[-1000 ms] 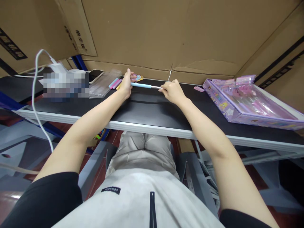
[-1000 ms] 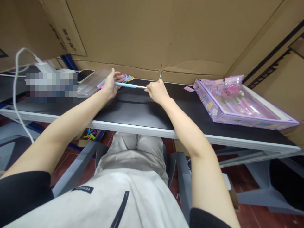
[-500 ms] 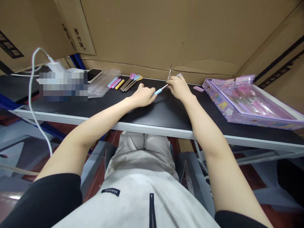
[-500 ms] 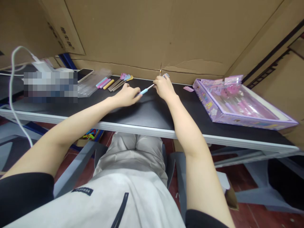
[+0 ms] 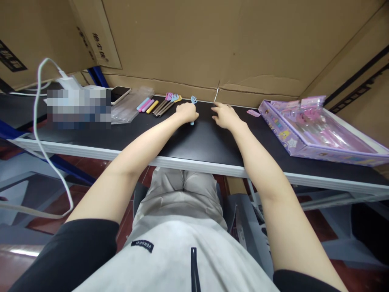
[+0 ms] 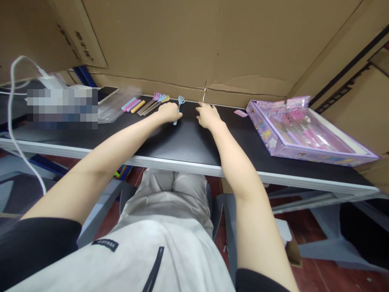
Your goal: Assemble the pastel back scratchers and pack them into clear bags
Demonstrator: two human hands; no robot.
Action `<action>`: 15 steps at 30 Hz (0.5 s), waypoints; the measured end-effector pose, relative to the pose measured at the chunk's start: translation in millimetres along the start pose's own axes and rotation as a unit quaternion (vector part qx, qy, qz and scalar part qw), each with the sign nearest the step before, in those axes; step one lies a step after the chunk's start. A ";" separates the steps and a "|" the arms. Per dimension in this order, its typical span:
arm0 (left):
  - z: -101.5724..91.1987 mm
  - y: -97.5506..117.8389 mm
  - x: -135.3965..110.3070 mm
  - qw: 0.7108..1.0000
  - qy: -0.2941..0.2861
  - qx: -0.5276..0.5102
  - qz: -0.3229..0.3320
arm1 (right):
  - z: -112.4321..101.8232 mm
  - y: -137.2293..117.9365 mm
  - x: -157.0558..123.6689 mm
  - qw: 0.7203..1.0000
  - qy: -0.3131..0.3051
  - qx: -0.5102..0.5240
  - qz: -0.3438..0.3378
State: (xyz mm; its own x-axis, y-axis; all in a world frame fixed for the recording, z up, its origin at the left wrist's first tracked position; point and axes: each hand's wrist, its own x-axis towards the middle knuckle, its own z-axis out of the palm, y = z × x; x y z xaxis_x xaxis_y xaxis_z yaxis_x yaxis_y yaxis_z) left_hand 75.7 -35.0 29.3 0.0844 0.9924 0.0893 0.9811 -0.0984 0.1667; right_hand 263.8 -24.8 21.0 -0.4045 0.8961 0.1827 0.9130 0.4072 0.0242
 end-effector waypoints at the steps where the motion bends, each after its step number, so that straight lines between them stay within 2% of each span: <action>1: 1.6 1.6 -0.1 1.000 -0.007 -0.003 -0.003 | -0.9 -1.9 -1.2 1.000 -0.020 -0.004 0.007; 4: -1.6 -0.3 1.3 1.000 -0.017 -0.003 -0.005 | -5.0 -6.4 -4.1 0.997 -0.070 -0.009 0.040; 7: -22.4 -15.5 3.1 1.000 -0.003 -0.014 -0.020 | -9.1 -6.4 -5.2 0.994 -0.091 0.004 0.059; 9: -42.3 -32.0 0.3 0.998 0.029 -0.036 -0.038 | -11.7 -5.5 -5.6 0.993 -0.101 0.013 0.067; 12: -64.6 -59.5 -12.0 0.991 0.109 -0.061 -0.055 | -16.1 -6.7 -7.2 0.990 -0.116 0.010 0.083; 15: -64.0 -82.2 -25.5 0.977 0.187 -0.063 -0.081 | -19.8 -10.6 -9.3 0.989 -0.122 0.008 0.082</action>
State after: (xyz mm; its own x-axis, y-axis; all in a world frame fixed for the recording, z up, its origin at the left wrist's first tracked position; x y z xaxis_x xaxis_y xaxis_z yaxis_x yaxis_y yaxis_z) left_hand -18.2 -56.9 76.1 -0.1636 0.9015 0.4006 0.9448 0.0263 0.3266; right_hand 258.9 -40.9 38.5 -0.2531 0.9655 -0.0605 0.9673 0.2535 -0.0022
